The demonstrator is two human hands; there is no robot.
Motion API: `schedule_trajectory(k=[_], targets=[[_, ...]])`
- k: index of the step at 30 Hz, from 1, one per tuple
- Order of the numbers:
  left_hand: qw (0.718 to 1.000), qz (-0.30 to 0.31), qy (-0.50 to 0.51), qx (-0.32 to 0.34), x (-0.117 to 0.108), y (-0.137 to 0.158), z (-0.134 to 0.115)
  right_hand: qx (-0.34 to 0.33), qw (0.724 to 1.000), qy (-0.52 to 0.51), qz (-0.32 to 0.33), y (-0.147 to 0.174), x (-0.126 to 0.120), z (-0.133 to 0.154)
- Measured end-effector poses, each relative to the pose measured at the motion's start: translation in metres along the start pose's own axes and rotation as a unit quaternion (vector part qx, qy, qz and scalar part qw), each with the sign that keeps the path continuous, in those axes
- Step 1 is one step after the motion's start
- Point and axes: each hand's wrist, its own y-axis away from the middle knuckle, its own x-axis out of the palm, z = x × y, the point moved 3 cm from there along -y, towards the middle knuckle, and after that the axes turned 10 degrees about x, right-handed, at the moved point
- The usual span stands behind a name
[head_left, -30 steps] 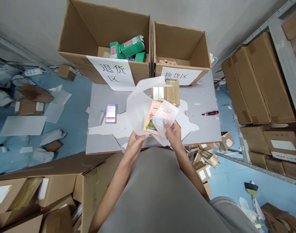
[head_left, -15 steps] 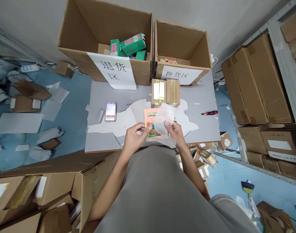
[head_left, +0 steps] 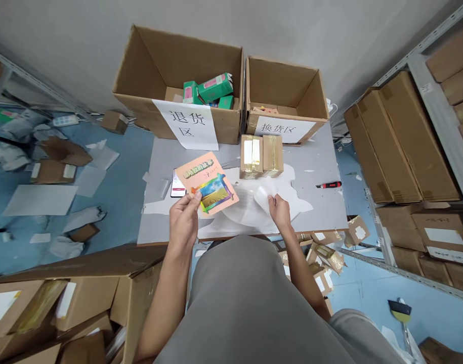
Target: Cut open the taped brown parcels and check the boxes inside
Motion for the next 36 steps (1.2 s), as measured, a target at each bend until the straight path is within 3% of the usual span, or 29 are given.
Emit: schedule_trajectory(k=[3, 5, 7, 9, 11, 13, 15, 17, 20, 24, 26, 29, 32, 36], targets=[[0.999, 0.031, -0.014, -0.008, 0.007, 0.006, 0.001, 0.030, 0.999, 0.009, -0.031, -0.009, -0.005, -0.007], [0.998, 0.051, -0.032, -0.005, 0.012, 0.010, 0.002, 0.025, 0.994, -0.021, -0.103, -0.006, -0.023, -0.003], [0.997, 0.056, -0.057, 0.013, 0.017, 0.013, 0.002, -0.016, 0.981, -0.071, -0.178, 0.011, -0.047, 0.013], [0.994, 0.049, -0.089, 0.044, 0.023, 0.016, 0.000, -0.092, 0.965, -0.139, -0.200, 0.039, -0.069, 0.040], [0.989, 0.039, -0.117, 0.079, 0.031, 0.021, -0.004, -0.161, 0.952, -0.209, -0.154, 0.071, -0.078, 0.073], [0.986, 0.034, -0.129, 0.104, 0.040, 0.027, -0.006, -0.205, 0.945, -0.250, -0.054, 0.098, -0.072, 0.104], [0.985, 0.034, -0.127, 0.114, 0.050, 0.037, -0.006, -0.219, 0.936, -0.275, 0.012, 0.115, -0.057, 0.125], [0.985, 0.039, -0.125, 0.113, 0.057, 0.047, -0.004, -0.206, 0.932, -0.297, 0.034, 0.119, -0.042, 0.133], [0.981, 0.076, -0.130, 0.123, 0.063, 0.060, -0.002, -0.160, 0.932, -0.323, 0.027, 0.112, -0.028, 0.130], [0.954, 0.201, -0.144, 0.171, 0.065, 0.061, -0.006, -0.105, 0.927, -0.359, 0.024, 0.094, -0.034, 0.116], [0.953, 0.193, -0.153, 0.176, 0.057, 0.054, -0.010, -0.095, 0.914, -0.391, 0.054, 0.087, -0.042, 0.111], [0.974, 0.145, -0.137, 0.107, 0.040, 0.039, -0.010, -0.082, 0.888, -0.437, 0.116, 0.084, -0.054, 0.105], [0.978, 0.180, -0.102, 0.001, 0.031, 0.033, -0.006, -0.069, 0.874, -0.457, 0.149, 0.086, -0.057, 0.102], [0.980, 0.172, -0.100, -0.017, 0.028, 0.035, -0.006, -0.058, 0.874, -0.456, 0.157, 0.083, -0.050, 0.096]])
